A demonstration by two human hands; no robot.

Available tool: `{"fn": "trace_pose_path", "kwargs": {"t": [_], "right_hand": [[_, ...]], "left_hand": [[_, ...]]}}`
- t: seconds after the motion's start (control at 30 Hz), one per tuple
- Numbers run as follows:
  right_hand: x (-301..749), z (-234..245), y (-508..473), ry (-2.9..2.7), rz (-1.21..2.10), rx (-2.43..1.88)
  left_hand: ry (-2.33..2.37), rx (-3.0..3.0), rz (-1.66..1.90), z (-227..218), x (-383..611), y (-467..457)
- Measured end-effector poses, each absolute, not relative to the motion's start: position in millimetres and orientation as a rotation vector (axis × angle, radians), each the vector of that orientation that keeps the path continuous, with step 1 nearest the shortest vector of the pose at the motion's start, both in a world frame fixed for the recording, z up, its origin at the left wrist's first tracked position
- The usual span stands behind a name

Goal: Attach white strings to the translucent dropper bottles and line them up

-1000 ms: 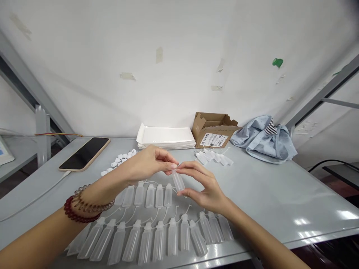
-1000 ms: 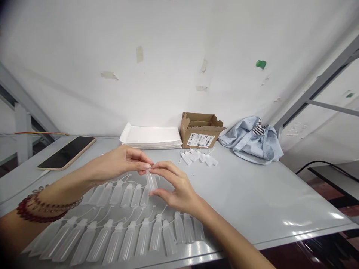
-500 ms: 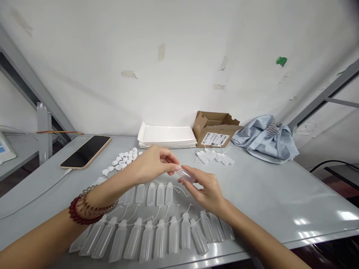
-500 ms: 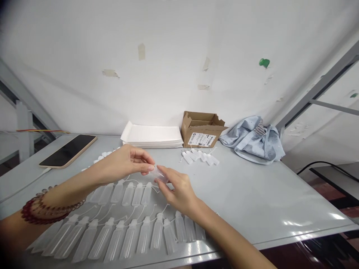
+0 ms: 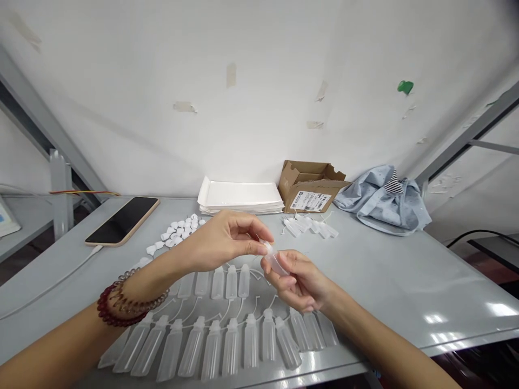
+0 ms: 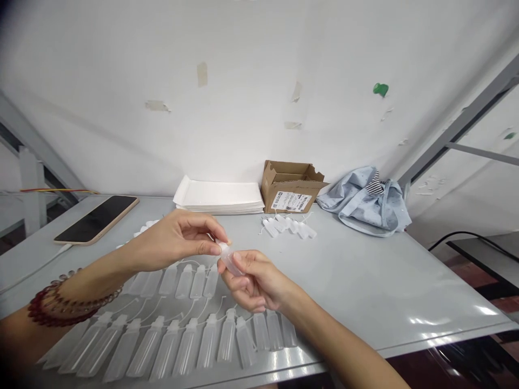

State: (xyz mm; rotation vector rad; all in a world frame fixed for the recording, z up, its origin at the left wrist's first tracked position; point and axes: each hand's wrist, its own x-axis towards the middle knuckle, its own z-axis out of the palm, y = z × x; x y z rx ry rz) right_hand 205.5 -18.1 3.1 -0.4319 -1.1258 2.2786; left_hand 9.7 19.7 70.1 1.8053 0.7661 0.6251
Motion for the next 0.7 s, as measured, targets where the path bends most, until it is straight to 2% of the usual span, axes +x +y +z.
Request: {"fn": "trace_pose_path", "kwargs": {"t": [0.13, 0.43, 0.7], "right_hand": [[206.0, -0.4, -16.5, -1.11, 2.344, -0.382], [198.3, 1.2, -19.5, -1.452, 1.876, -0.691], [202.9, 0.8, -16.8, -1.324, 2.111, -0.615]], "left_hand": [[0.704, 1.807, 0.534, 71.9, 5.4, 23.7], [0.962, 1.906, 0.4, 70.9, 9.1, 19.0], [0.832, 2.11, 0.522, 72.7, 8.6, 16.7]]}}
